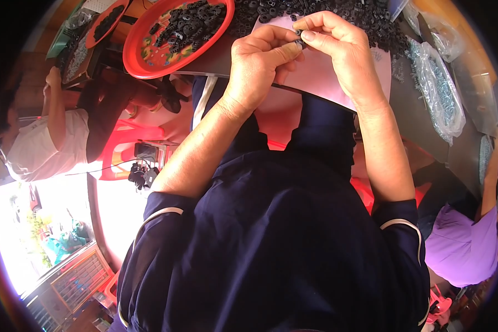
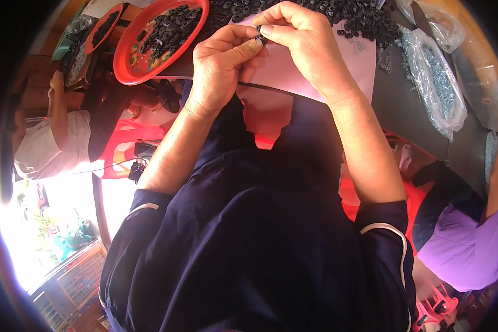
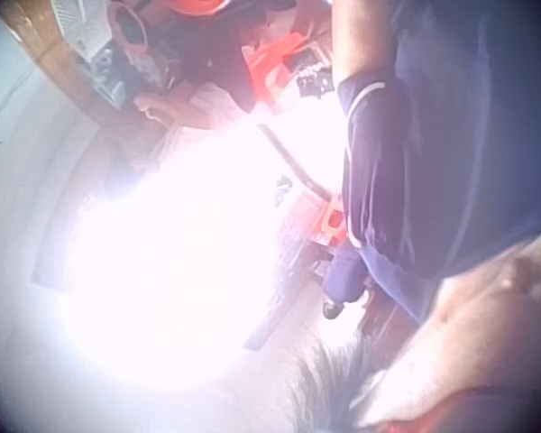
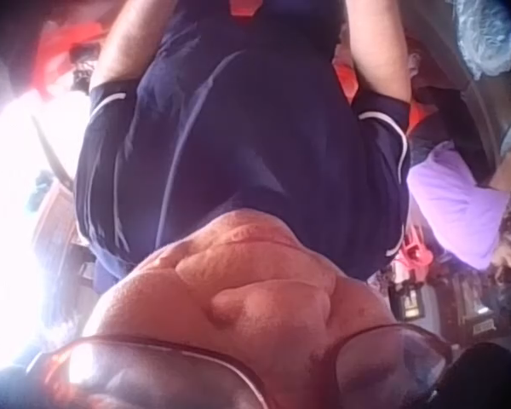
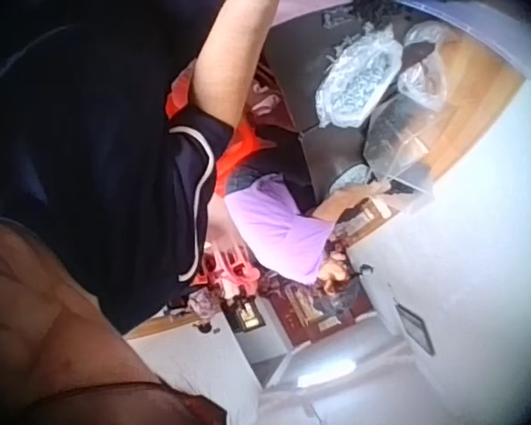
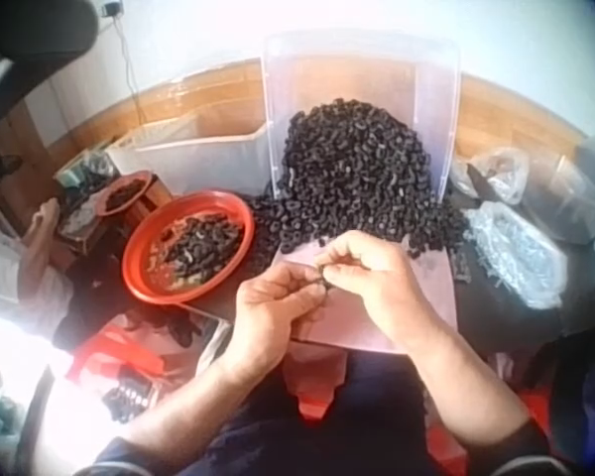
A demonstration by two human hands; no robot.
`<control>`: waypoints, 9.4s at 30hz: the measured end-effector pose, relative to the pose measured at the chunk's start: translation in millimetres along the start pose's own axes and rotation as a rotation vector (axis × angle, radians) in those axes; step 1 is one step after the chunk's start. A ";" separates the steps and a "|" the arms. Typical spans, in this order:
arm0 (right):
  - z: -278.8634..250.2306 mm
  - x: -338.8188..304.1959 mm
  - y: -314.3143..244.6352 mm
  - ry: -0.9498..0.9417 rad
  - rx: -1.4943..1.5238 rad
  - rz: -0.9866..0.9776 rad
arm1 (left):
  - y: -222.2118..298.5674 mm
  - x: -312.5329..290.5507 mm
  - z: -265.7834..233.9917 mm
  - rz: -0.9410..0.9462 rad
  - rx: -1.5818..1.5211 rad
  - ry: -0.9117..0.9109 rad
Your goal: The person assembles small components by picking up black plastic pieces and metal pins, then inserting the pins into the plastic pieces by hand.
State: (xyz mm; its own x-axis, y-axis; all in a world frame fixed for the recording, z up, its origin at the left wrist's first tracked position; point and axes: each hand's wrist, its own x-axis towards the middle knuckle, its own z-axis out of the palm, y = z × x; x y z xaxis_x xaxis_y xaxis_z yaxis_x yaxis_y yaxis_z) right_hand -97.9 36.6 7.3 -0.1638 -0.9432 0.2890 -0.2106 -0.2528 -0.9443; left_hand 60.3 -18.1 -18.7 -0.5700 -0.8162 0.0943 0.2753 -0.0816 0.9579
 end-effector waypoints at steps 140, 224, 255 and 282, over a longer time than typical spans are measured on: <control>-46.4 -38.9 21.8 0.302 -0.909 -0.333 | 4.0 12.9 31.8 0.289 0.749 -0.059; -43.7 -42.1 24.2 0.201 -1.334 -0.234 | 0.5 3.8 2.8 -0.058 0.101 -0.006; -11.8 -2.7 -3.7 -0.020 -0.052 0.001 | 3.5 5.1 -3.4 -0.093 0.093 -0.027; 8.6 -3.6 -6.4 0.157 -0.621 -0.430 | 0.0 0.1 4.1 0.006 0.178 0.048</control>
State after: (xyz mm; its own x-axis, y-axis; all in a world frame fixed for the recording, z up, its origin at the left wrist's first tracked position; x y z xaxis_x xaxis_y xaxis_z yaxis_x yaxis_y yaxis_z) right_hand -87.6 39.8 10.9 -0.0702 -0.7363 0.6730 -0.7811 -0.3790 -0.4962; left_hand 57.1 -15.9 -17.6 -0.5297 -0.8433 0.0907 0.1344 0.0221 0.9907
